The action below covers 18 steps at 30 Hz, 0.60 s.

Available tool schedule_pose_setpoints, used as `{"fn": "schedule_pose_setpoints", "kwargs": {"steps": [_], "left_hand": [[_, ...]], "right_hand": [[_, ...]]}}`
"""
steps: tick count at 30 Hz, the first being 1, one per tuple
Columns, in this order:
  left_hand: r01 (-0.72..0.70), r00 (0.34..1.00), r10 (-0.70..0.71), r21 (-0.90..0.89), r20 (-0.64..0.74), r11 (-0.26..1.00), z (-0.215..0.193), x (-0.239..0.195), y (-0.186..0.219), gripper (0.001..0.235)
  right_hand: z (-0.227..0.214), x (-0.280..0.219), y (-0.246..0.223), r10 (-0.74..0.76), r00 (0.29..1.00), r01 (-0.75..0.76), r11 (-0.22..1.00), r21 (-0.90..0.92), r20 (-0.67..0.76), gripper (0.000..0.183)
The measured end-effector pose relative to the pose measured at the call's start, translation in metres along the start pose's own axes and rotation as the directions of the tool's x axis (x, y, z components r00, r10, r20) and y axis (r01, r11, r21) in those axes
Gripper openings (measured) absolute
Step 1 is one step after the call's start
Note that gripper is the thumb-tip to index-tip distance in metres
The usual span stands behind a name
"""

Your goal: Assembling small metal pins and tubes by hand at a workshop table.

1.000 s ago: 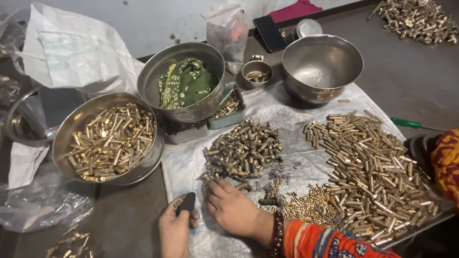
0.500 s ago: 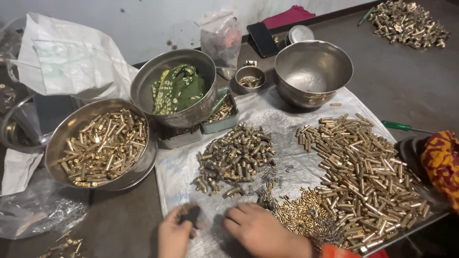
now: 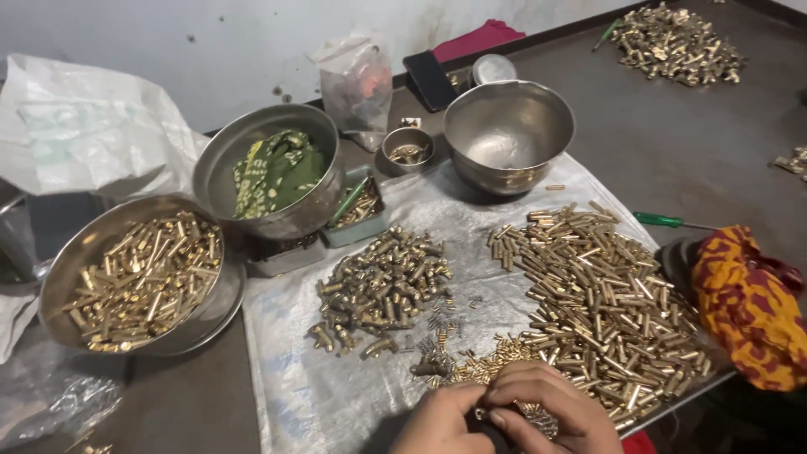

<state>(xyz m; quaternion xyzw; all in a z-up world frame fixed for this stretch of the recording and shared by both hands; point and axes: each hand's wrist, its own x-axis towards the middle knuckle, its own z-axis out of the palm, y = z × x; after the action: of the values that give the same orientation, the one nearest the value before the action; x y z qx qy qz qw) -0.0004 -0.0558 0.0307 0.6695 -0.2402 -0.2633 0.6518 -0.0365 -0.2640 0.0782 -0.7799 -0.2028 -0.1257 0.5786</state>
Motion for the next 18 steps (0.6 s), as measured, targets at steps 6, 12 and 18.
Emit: {"fn": "schedule_pose_setpoints", "kwargs": {"steps": [6, 12, 18], "left_hand": [[0.154, 0.987, -0.156, -0.078, -0.029, 0.985, 0.02, 0.003, -0.034, 0.038], [0.155, 0.987, -0.159, -0.302, 0.013, 0.94, 0.012, -0.003, -0.057, 0.033], [0.421, 0.85, -0.469, -0.227, -0.239, 0.878, 0.02, 0.017, -0.004, 0.034]], "right_hand": [[-0.01, -0.028, 0.048, 0.102, 0.992, -0.114, 0.971, 0.212, 0.07, 0.021], [0.001, -0.021, 0.041, 0.087, 0.996, -0.088, 0.987, 0.136, 0.01, 0.009], [-0.077, 0.074, 0.03, 0.106, 0.981, -0.186, 0.73, -0.657, -0.16, 0.03]]}}
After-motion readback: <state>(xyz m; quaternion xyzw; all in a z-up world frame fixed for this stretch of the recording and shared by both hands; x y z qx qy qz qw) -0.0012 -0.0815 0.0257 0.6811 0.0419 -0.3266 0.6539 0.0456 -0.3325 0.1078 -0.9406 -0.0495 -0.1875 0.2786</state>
